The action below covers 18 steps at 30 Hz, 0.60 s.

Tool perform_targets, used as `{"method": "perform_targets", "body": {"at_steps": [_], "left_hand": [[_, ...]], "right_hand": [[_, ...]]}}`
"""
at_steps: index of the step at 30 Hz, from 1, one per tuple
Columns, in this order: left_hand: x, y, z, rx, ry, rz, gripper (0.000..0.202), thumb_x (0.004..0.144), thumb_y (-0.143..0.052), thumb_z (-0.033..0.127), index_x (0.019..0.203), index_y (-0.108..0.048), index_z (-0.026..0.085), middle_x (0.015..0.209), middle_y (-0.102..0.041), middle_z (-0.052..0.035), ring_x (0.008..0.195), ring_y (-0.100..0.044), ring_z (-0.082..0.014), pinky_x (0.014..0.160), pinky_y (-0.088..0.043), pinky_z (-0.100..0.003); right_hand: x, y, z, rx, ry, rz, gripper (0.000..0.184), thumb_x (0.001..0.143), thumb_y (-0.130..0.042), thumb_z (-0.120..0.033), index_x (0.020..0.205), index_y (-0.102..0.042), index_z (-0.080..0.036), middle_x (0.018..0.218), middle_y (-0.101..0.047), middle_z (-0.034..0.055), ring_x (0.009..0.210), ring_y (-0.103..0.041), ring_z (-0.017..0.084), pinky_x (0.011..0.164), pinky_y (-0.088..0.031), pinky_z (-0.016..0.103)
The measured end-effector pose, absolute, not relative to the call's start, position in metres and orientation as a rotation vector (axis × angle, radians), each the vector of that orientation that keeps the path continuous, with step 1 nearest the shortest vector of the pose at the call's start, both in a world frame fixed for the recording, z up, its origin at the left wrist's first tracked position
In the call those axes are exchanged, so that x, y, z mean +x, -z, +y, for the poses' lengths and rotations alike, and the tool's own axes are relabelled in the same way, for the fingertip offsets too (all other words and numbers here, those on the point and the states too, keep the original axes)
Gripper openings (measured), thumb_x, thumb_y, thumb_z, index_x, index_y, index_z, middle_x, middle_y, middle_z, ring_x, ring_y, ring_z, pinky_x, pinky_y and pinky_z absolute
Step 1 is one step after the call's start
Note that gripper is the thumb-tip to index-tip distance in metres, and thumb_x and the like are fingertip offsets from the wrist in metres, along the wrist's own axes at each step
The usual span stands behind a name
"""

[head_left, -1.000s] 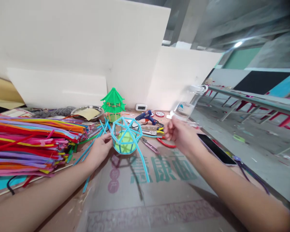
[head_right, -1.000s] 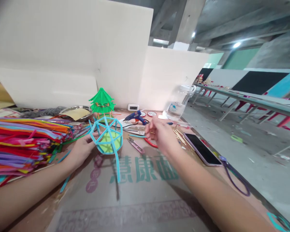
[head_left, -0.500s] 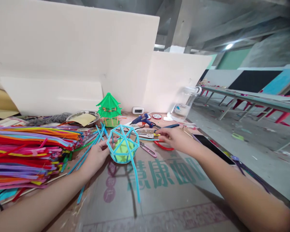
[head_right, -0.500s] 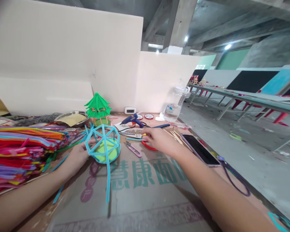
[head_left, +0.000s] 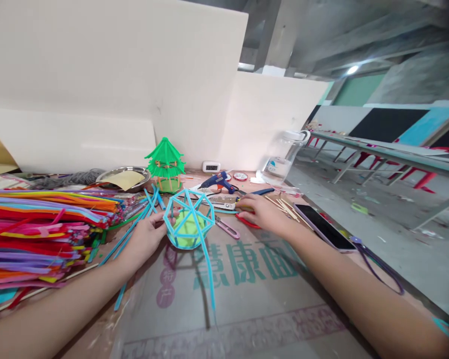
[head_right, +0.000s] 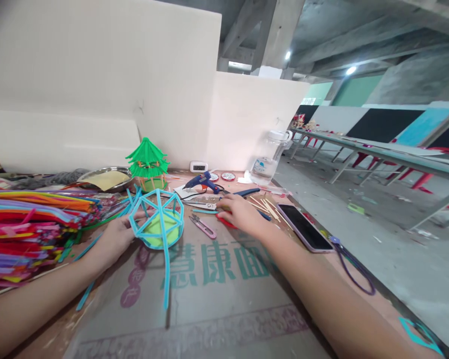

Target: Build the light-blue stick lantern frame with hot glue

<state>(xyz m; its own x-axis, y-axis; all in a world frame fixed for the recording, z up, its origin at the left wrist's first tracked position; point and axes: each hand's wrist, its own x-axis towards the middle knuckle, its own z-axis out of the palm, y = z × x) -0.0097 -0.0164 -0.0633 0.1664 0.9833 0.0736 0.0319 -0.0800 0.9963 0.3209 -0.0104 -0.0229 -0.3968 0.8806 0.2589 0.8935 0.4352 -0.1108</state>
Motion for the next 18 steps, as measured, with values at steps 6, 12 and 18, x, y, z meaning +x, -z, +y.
{"method": "perform_targets", "body": {"at_steps": [6, 12, 18], "left_hand": [[-0.008, 0.064, -0.015, 1.348, -1.137, 1.089, 0.052, 0.059, -0.083, 0.045, 0.101, -0.074, 0.015, 0.099, -0.077, -0.0094, 0.088, -0.071, -0.0279, 0.081, -0.054, -0.037], [-0.012, 0.069, -0.013, 1.396, -1.121, 1.110, 0.053, 0.064, -0.081, 0.045, 0.108, -0.073, 0.017, 0.104, -0.076, -0.0087, 0.092, -0.070, -0.0280, 0.083, -0.054, -0.038], [-0.014, 0.076, -0.010, 1.449, -1.130, 1.050, 0.052, 0.071, -0.076, 0.047, 0.113, -0.072, 0.016, 0.106, -0.075, -0.0096, 0.091, -0.070, -0.0264, 0.085, -0.053, -0.037]], "right_hand": [[0.299, 0.031, -0.017, -1.467, 0.158, -2.360, 0.013, 0.089, -0.060, -0.023, 0.084, -0.071, -0.017, 0.098, -0.067, 0.0102, 0.097, -0.058, 0.024, 0.088, -0.044, 0.037], [0.295, 0.009, -0.025, -1.313, 0.020, -2.508, 0.025, 0.095, -0.050, -0.027, 0.092, -0.074, -0.020, 0.098, -0.073, 0.0068, 0.093, -0.064, 0.021, 0.087, -0.045, 0.032], [0.329, 0.010, -0.015, -1.816, 0.088, -2.395, 0.047, 0.084, -0.061, -0.023, 0.131, -0.060, -0.025, 0.124, -0.068, 0.0093, 0.105, -0.066, 0.030, 0.087, -0.049, 0.037]]}}
